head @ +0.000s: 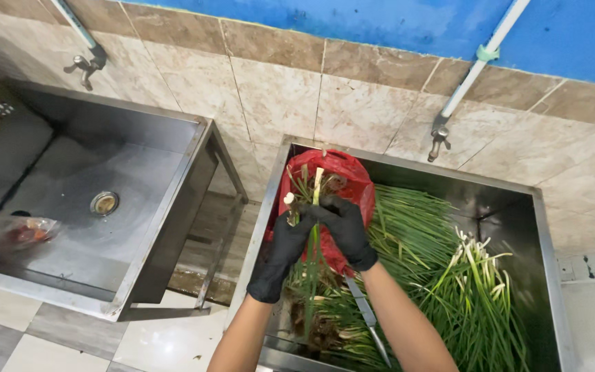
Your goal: The person stands at a stainless steel sink trimming and peeling scallions, pulling off root ends and outer layers by hand and dropping the trimmings into a red plastic bag in the sink. Trimmed scallions are placed in a pile beside the bag, and a knife rests in the sink.
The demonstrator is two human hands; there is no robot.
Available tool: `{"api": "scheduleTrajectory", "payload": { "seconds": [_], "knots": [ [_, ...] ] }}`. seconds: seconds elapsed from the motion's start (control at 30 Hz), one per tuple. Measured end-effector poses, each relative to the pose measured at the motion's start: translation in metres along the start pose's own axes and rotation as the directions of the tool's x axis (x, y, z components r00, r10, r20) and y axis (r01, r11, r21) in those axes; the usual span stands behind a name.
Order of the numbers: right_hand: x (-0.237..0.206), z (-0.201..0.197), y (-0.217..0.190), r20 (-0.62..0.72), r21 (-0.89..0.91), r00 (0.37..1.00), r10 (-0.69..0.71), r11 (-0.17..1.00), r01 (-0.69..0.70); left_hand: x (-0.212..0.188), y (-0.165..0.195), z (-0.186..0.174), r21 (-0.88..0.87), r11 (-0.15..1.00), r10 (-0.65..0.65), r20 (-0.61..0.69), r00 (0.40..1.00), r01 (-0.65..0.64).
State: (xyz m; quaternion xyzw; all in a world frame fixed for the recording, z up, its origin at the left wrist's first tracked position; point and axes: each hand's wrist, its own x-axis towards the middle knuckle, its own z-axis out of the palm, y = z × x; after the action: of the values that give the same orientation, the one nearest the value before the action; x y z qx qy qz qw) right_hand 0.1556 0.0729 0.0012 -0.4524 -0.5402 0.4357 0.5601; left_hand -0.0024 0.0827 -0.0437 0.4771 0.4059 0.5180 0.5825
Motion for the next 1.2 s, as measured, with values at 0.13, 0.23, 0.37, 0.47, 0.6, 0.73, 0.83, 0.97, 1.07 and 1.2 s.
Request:
{"api": "scheduleTrajectory", "payload": {
  "seconds": [0.13, 0.23, 0.37, 0.47, 0.6, 0.73, 0.83, 0.97, 1.07, 1.2],
  "knots": [
    [-0.001, 0.003, 0.000, -0.077, -0.156, 0.986, -0.149, 0.978, 0.136, -0.006, 0.007, 0.003, 0.009, 1.000, -0.006, -0.002, 1.000, 0.006],
    [0.024, -0.017, -0.007, -0.110, -0.201, 0.950, -0.291, 0.943, 0.265, -0.011, 0.012, -0.004, 0.142, 0.974, -0.173, -0.034, 0.984, 0.176],
    [0.063, -0.047, -0.023, -0.330, -0.160, 0.897, -0.292, 0.954, 0.252, -0.015, 0.011, -0.011, 0.064, 0.992, -0.115, 0.099, 0.988, 0.109],
    [0.058, -0.045, -0.028, -0.188, -0.277, 0.964, -0.191, 0.951, 0.134, -0.013, 0.010, -0.012, 0.010, 0.976, -0.216, 0.108, 0.970, 0.216],
    [0.025, -0.019, -0.030, 0.195, 0.065, 0.981, -0.012, 0.998, -0.001, -0.011, 0.017, -0.012, -0.349, 0.879, -0.239, 0.265, 0.934, 0.324],
    [0.011, -0.001, -0.040, 0.110, -0.091, 0.983, 0.145, 0.987, -0.135, -0.020, 0.033, -0.016, -0.222, 0.876, -0.404, 0.148, 0.903, 0.428],
    [0.016, 0.004, -0.050, 0.058, -0.178, 0.986, 0.157, 0.973, -0.144, -0.017, 0.045, -0.015, 0.071, 0.985, -0.168, 0.128, 0.978, 0.160],
    [0.021, 0.000, -0.055, 0.075, -0.019, 0.990, 0.123, 0.992, -0.122, -0.011, 0.057, -0.014, 0.159, 0.965, -0.225, 0.085, 0.971, 0.209],
    [0.012, -0.009, -0.051, 0.078, 0.051, 0.964, 0.254, 0.965, -0.258, -0.008, 0.061, -0.016, 0.101, 0.978, -0.187, 0.056, 0.981, 0.181],
    [-0.009, -0.016, -0.044, 0.143, -0.043, 0.972, 0.186, 0.982, -0.182, -0.002, 0.061, -0.015, 0.047, 0.983, -0.175, -0.016, 0.984, 0.176]
  ]
}}
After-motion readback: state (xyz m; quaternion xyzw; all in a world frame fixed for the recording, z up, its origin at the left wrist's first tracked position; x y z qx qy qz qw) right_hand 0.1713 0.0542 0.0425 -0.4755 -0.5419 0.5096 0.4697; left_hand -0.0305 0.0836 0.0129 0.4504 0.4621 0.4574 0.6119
